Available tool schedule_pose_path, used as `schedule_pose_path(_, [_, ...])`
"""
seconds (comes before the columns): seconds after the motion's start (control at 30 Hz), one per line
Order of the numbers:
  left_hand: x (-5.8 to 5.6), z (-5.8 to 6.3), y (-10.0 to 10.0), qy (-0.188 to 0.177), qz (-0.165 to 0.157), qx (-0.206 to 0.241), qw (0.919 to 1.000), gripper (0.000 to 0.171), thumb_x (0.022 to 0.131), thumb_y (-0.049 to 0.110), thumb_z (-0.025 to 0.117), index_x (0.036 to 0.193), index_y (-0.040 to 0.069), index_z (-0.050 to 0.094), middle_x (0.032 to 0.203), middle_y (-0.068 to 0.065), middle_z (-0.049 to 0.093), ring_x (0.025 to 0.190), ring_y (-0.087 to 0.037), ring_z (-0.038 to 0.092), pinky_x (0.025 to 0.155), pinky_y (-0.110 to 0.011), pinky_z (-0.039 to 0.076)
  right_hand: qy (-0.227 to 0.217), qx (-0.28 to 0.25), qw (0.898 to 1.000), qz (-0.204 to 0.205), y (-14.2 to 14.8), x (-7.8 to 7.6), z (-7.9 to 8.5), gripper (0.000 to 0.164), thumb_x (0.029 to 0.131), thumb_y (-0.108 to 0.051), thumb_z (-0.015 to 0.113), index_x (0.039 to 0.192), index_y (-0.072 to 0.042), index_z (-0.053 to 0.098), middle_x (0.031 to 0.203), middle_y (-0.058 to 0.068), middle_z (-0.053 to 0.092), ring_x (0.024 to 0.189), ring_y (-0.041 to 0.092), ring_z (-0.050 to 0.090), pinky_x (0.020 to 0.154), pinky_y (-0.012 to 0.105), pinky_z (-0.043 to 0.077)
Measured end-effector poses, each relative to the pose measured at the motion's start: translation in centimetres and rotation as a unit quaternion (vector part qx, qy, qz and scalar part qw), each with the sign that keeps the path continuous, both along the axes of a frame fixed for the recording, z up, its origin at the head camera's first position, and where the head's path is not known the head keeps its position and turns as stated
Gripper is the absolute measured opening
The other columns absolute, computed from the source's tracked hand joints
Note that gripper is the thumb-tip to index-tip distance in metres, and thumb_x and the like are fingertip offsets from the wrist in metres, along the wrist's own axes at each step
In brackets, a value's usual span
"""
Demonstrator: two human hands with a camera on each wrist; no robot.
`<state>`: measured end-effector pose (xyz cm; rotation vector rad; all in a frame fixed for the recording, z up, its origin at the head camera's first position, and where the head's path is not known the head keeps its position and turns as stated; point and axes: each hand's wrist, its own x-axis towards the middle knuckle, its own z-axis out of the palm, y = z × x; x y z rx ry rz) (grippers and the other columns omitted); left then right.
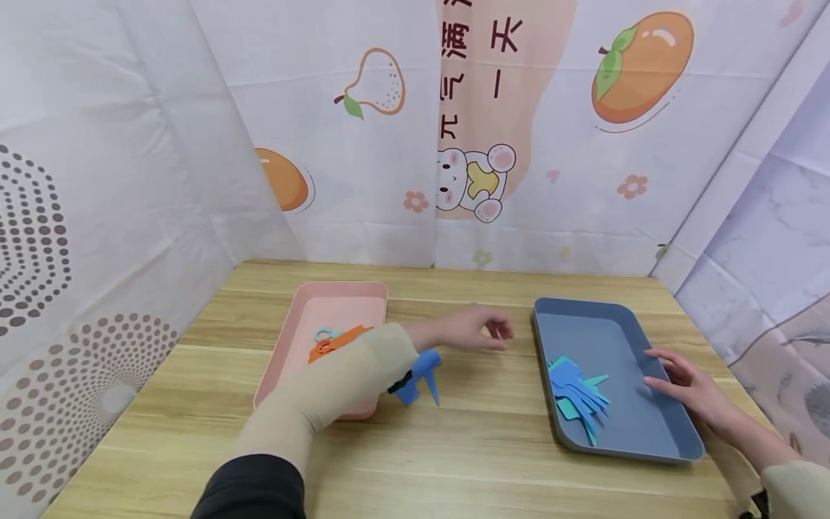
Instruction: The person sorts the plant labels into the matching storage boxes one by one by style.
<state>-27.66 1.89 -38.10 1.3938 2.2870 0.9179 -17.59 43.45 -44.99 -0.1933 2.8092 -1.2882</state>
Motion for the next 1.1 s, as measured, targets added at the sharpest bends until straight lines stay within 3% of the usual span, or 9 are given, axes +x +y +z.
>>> schedule_pose_path(0.07, [-0.3, 0.1, -1.6, 0.001, 0.012, -0.001, 0.9999, 0.020, 0.092, 0.007, 0.066, 0.109, -0.004, 0.065, 0.105, -0.013, 0.067, 0.090, -0.008, 0.061, 0.087, -0.024, 0.048, 0.003, 0.003, 1.000, -0.001, 0.0, 0.0, 0.0, 0.050, 0.096, -0.018, 0.063, 0.142, -0.018, 0.044, 0.132, -0.021, 0.036, 0.126, 0.039, 0.042, 0.076, 0.006, 0.039])
schedule_pose_path(0.17, [-0.6, 0.3, -3.9, 0.003, 0.033, -0.020, 0.9993, 0.021, 0.092, 0.007, 0.067, 0.110, -0.004, 0.065, 0.106, -0.014, 0.067, 0.093, -0.013, 0.063, 0.089, -0.031, 0.049, 0.002, -0.003, 1.000, 0.001, 0.0, 0.1, 0.0, 0.050, 0.096, -0.018, 0.063, 0.142, -0.018, 0.044, 0.131, -0.024, 0.035, 0.126, 0.043, 0.040, 0.075, 0.007, 0.040])
schedule_pose_path(0.3, [-1.1, 0.4, -6.6, -0.022, 0.046, -0.045, 0.9977, 0.029, 0.088, 0.003, 0.069, 0.115, -0.005, 0.063, 0.113, -0.018, 0.064, 0.102, -0.025, 0.062, 0.094, -0.039, 0.047, -0.004, -0.013, 1.000, 0.003, 0.0, 0.1, 0.1, 0.051, 0.097, -0.019, 0.062, 0.144, -0.017, 0.042, 0.130, -0.026, 0.033, 0.122, 0.062, 0.031, 0.075, 0.006, 0.039])
schedule_pose_path(0.37, [-1.1, 0.4, -7.8, -0.038, 0.050, -0.065, 0.9959, 0.035, 0.086, 0.002, 0.072, 0.119, -0.004, 0.061, 0.118, -0.017, 0.063, 0.108, -0.027, 0.059, 0.096, -0.040, 0.045, -0.005, -0.008, 1.000, -0.003, -0.1, 0.0, 0.2, 0.050, 0.097, -0.020, 0.062, 0.143, -0.017, 0.042, 0.130, -0.026, 0.033, 0.121, 0.062, 0.031, 0.075, 0.006, 0.039])
schedule_pose_path(0.57, [-0.5, 0.0, -10.3, -0.056, 0.066, -0.145, 0.9856, 0.057, 0.078, 0.005, 0.082, 0.129, 0.007, 0.058, 0.129, -0.004, 0.057, 0.121, -0.022, 0.049, 0.103, -0.037, 0.039, -0.008, -0.007, 1.000, -0.003, -0.1, 0.1, 0.2, 0.050, 0.097, -0.019, 0.062, 0.143, -0.018, 0.043, 0.135, -0.018, 0.035, 0.124, 0.057, 0.034, 0.075, 0.006, 0.039])
schedule_pose_path(0.83, [0.3, -0.8, -10.7, -0.015, 0.051, -0.241, 0.9690, 0.077, 0.074, 0.015, 0.087, 0.141, 0.016, 0.049, 0.144, -0.003, 0.045, 0.133, -0.018, 0.039, 0.108, -0.032, 0.032, 0.001, -0.015, 1.000, -0.001, -0.1, 0.0, 0.1, 0.049, 0.097, -0.016, 0.062, 0.142, -0.018, 0.044, 0.130, -0.025, 0.033, 0.123, 0.061, 0.032, 0.075, 0.005, 0.038])
schedule_pose_path(0.97, [0.4, -1.2, -10.2, 0.015, 0.038, -0.261, 0.9644, 0.078, 0.072, 0.019, 0.088, 0.140, 0.021, 0.050, 0.144, -0.001, 0.043, 0.130, -0.016, 0.040, 0.105, -0.031, 0.035, 0.000, -0.019, 1.000, 0.000, -0.1, 0.0, 0.1, 0.049, 0.097, -0.015, 0.062, 0.142, -0.017, 0.043, 0.132, -0.022, 0.033, 0.122, 0.062, 0.032, 0.075, 0.005, 0.038])
schedule_pose_path(1.1, [0.3, -1.5, -9.4, 0.029, 0.032, -0.259, 0.9649, 0.076, 0.071, 0.016, 0.088, 0.138, 0.021, 0.052, 0.143, -0.001, 0.042, 0.129, -0.017, 0.041, 0.103, -0.031, 0.036, 0.001, -0.016, 1.000, 0.000, -0.2, -0.1, 0.1, 0.049, 0.097, -0.015, 0.062, 0.142, -0.016, 0.044, 0.134, -0.017, 0.035, 0.121, 0.063, 0.032, 0.074, 0.006, 0.038])
